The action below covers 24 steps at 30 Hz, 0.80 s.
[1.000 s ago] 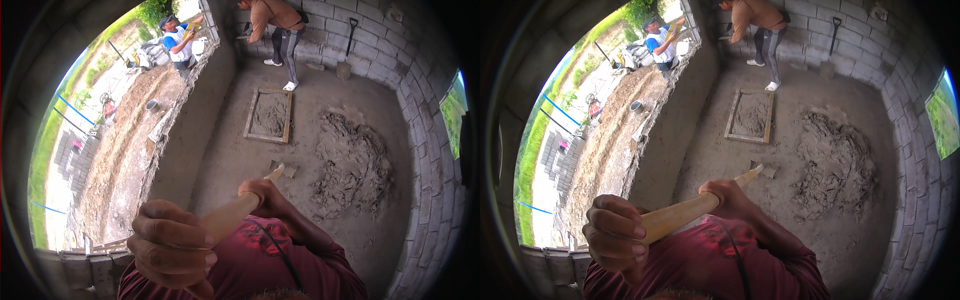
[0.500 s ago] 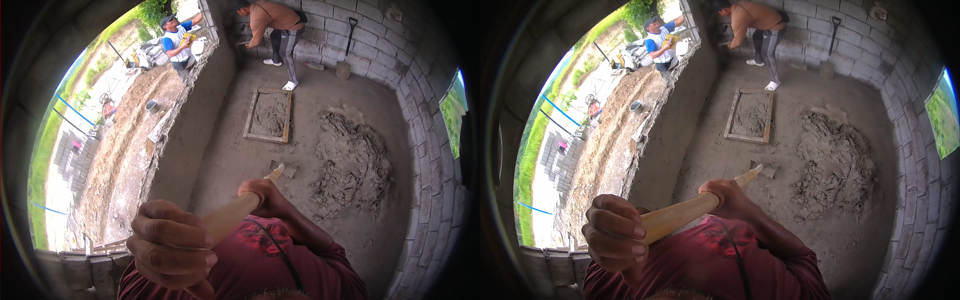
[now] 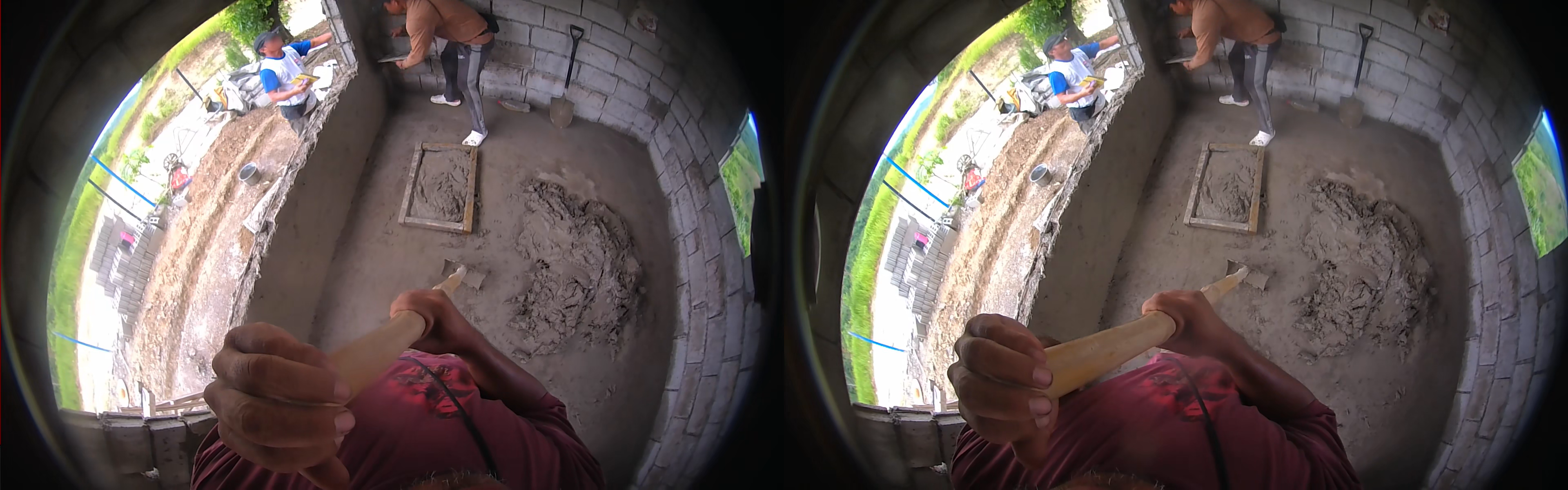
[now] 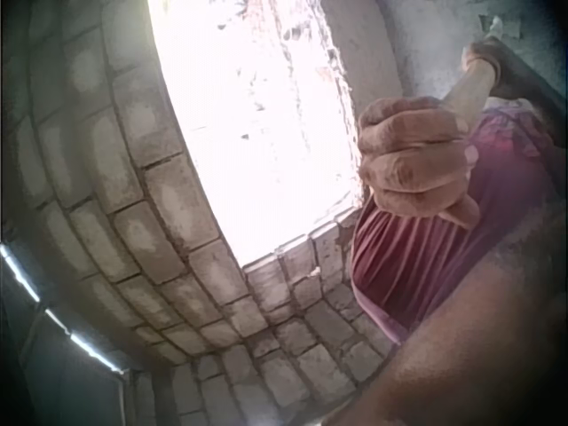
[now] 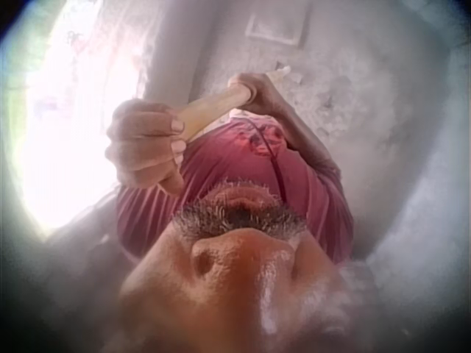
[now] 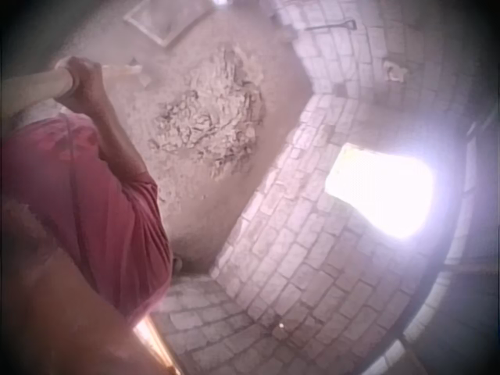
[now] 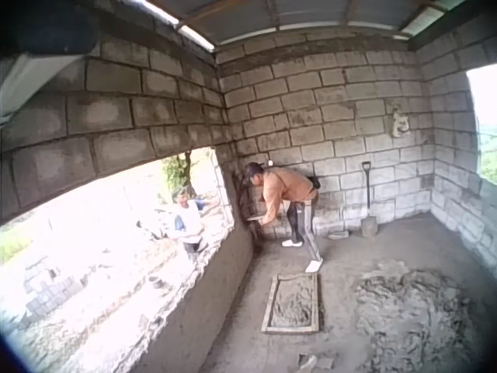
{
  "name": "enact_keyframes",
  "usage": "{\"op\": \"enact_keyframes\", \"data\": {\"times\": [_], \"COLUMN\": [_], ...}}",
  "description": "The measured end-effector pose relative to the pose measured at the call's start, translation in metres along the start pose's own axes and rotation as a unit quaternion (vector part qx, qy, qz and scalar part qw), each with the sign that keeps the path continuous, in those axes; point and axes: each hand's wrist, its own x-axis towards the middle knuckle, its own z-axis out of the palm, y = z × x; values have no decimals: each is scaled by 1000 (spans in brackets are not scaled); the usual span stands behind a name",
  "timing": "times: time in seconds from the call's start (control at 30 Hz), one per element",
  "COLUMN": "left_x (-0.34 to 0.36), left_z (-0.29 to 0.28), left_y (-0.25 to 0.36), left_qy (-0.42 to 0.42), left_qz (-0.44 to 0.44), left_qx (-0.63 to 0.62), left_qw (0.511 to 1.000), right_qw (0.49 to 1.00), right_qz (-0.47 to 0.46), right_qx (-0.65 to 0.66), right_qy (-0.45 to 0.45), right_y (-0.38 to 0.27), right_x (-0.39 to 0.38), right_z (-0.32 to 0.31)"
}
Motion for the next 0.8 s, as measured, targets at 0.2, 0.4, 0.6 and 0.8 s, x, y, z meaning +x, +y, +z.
{"op": "enact_keyframes", "data": {"times": [0.2, 0.4, 0.6, 0.8], "left_x": [1, 1, 1, 2], "left_z": [-4, -8, -7, -7], "left_y": [-2, -3, -4, -4], "left_qy": [-13, -35, -32, -30], "left_qz": [4, 2, -3, 0], "left_qx": [-4, -1, 2, 4], "left_qw": [1000, 999, 999, 1000], "right_qw": [1000, 1000, 1000, 1000], "right_qz": [-2, 1, 6, 7], "right_qx": [-7, -10, -16, -14], "right_qy": [-2, 0, 2, 0], "right_y": [3, 2, 1, 0], "right_x": [0, 1, 2, 4], "right_z": [-2, -2, -3, -4]}}
